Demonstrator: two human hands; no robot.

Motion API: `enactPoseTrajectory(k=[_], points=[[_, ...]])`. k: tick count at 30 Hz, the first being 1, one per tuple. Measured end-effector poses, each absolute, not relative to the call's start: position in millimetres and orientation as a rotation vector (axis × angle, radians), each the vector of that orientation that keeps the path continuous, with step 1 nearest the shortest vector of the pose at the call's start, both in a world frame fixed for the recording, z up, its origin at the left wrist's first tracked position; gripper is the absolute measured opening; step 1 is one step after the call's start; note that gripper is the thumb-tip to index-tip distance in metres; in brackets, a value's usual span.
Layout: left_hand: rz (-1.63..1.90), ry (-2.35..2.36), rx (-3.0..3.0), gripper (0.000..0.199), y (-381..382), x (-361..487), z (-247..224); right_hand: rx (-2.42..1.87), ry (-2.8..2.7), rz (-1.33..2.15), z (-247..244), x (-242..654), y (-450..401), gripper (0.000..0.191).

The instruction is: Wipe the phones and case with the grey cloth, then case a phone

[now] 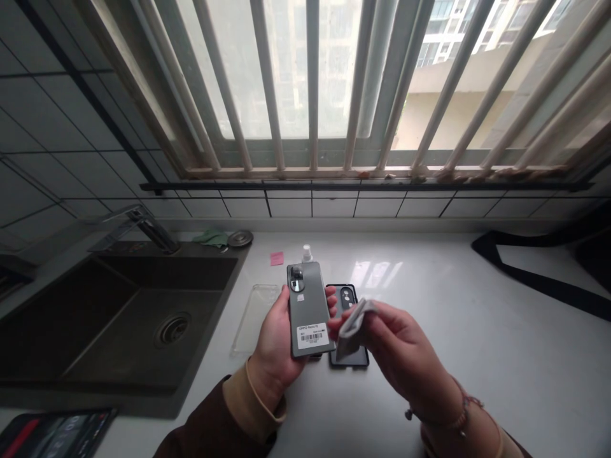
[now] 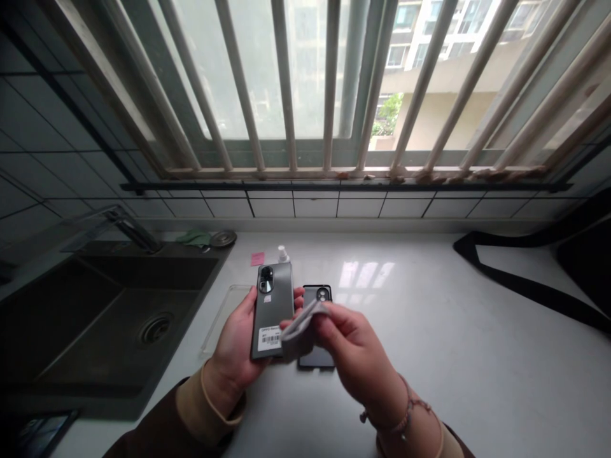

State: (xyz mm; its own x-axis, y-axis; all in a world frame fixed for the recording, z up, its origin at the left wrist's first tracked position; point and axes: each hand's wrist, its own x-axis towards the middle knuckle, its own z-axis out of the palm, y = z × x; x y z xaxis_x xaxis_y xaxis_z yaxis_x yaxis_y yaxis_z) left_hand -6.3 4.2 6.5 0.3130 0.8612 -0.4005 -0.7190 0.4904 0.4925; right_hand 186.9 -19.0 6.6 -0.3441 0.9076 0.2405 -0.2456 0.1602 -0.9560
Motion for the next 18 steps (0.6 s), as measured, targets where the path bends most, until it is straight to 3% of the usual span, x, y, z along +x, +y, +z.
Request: enactPoseTrajectory(k=[3,8,12,18], points=[[1.028,0.681,0.279,0.069,0.4,-1.5,14.3,-0.855,-1.033,1.349,-3.1,189.8,-3.6,0.041],[0.877,0.682,0.366,0.073,-8.5,4.9,12.4,-1.008,-0.970,0.897,-11.0,198.9,8.6,0.038],[0.766,0.630,0.377,0.075,-15.9,9.0,0.7,-1.229,-1.314,0.507,-11.1,198.7,-1.4,0.032],[0.768,0.572,0.379,0.064,-18.3,12.3,-10.0,-1.063,-1.913,0.207,-15.8,183.9,-5.6,0.049]])
